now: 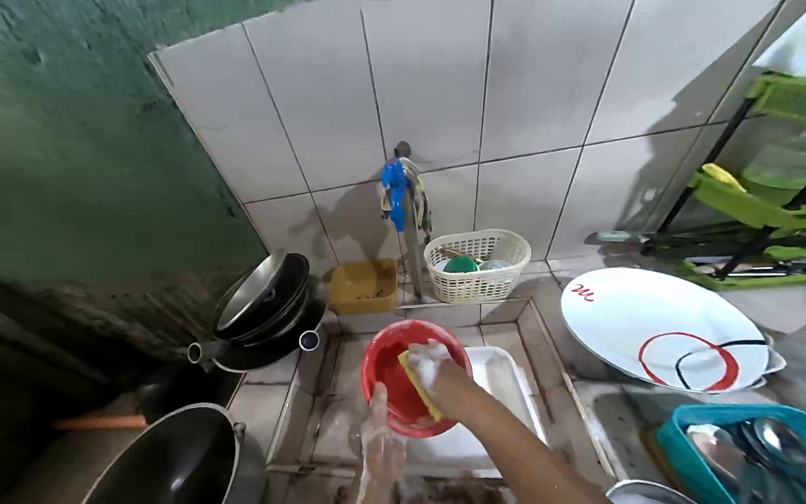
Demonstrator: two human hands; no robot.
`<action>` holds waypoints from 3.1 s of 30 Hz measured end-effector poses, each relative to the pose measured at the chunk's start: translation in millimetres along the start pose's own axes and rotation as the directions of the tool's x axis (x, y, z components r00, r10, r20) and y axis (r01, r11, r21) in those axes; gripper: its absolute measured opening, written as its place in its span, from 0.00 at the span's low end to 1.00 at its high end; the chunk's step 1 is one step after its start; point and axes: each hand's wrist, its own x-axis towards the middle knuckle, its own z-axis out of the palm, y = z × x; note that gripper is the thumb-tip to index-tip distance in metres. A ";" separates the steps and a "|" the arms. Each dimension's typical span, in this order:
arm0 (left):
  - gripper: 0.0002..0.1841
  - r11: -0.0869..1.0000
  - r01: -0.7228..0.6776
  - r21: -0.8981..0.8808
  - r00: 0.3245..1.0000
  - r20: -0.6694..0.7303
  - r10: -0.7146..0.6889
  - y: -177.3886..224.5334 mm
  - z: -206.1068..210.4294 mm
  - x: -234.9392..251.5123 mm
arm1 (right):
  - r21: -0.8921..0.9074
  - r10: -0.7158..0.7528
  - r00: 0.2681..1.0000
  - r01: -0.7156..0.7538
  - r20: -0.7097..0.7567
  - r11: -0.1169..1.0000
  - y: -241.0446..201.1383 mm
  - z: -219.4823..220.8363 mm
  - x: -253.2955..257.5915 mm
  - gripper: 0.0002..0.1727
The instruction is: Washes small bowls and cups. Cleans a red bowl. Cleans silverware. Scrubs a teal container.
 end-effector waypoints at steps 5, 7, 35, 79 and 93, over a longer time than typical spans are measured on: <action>0.24 0.967 -0.254 0.014 0.967 0.031 0.254 1.2 0.0 12.9 | 0.067 0.026 0.974 -0.011 -0.224 0.998 -34.8 56.4 1.6 0.23; 0.22 0.979 -0.198 0.050 0.980 -0.015 0.199 20.2 4.5 11.6 | 0.011 -0.115 0.942 0.124 -0.316 0.992 -30.5 70.1 -2.9 0.22; 0.23 0.876 -0.108 0.470 0.991 0.116 0.060 86.1 -7.0 -11.1 | 0.030 -0.002 0.996 0.005 -0.093 1.000 -54.0 40.6 -30.6 0.19; 0.27 0.817 -0.279 0.504 0.959 0.186 0.213 97.1 -12.8 -10.2 | -0.234 -0.321 0.910 0.263 -0.261 0.936 -4.9 34.9 -32.5 0.22; 0.27 0.826 -0.148 0.544 0.989 0.058 0.139 92.6 -7.3 -12.1 | -0.214 -0.145 0.959 0.093 -0.244 0.972 -10.1 8.2 -18.6 0.18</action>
